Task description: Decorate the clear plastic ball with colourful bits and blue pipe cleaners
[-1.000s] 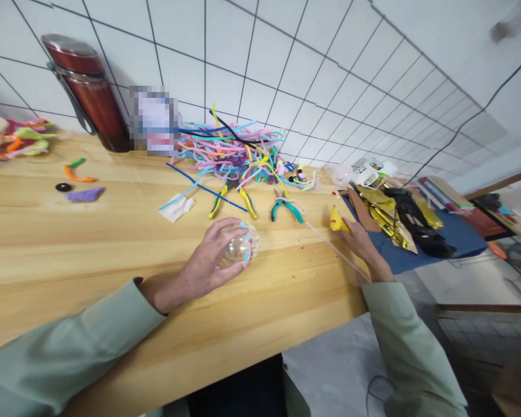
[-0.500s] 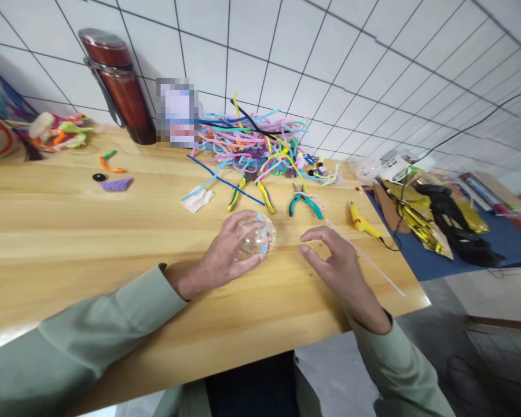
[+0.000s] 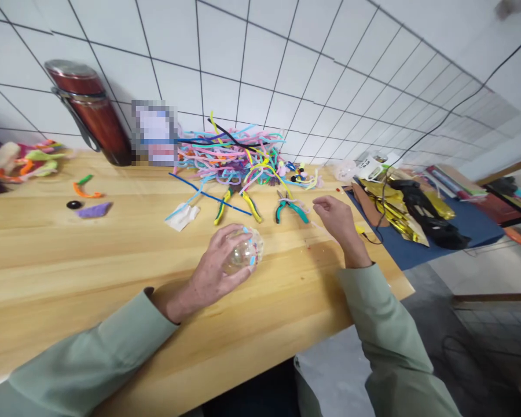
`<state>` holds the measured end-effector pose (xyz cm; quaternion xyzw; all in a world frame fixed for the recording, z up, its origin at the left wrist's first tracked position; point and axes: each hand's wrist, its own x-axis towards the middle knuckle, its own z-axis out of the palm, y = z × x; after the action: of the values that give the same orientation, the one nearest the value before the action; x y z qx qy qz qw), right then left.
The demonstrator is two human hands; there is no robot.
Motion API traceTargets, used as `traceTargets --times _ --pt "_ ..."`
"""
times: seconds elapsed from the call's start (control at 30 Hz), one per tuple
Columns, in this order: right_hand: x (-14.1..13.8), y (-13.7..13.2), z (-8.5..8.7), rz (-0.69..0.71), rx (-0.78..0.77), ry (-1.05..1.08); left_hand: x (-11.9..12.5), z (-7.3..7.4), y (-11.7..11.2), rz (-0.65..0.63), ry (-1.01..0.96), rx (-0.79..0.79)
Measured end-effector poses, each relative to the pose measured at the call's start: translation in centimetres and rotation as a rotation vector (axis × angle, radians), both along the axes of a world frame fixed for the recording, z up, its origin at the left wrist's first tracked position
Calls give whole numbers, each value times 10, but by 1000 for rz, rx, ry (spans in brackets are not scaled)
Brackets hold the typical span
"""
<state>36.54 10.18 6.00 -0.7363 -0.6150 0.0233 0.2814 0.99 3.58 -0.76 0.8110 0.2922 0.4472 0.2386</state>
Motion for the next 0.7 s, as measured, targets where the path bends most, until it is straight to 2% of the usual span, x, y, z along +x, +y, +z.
traceTargets --times 0.17,0.4,0.57,0.7 --pt "9 -1 3 -49 -18 -73 0 1 -4 -16 -4 -24" --pt "8 -30 -7 -22 -80 -101 2 4 -13 -75 -17 -34" --pt "-28 -44 -13 200 -92 36 2 7 -17 -121 -6 -33" --pt "-72 -34 -18 364 -102 -4 3 7 -20 -135 -16 -38"
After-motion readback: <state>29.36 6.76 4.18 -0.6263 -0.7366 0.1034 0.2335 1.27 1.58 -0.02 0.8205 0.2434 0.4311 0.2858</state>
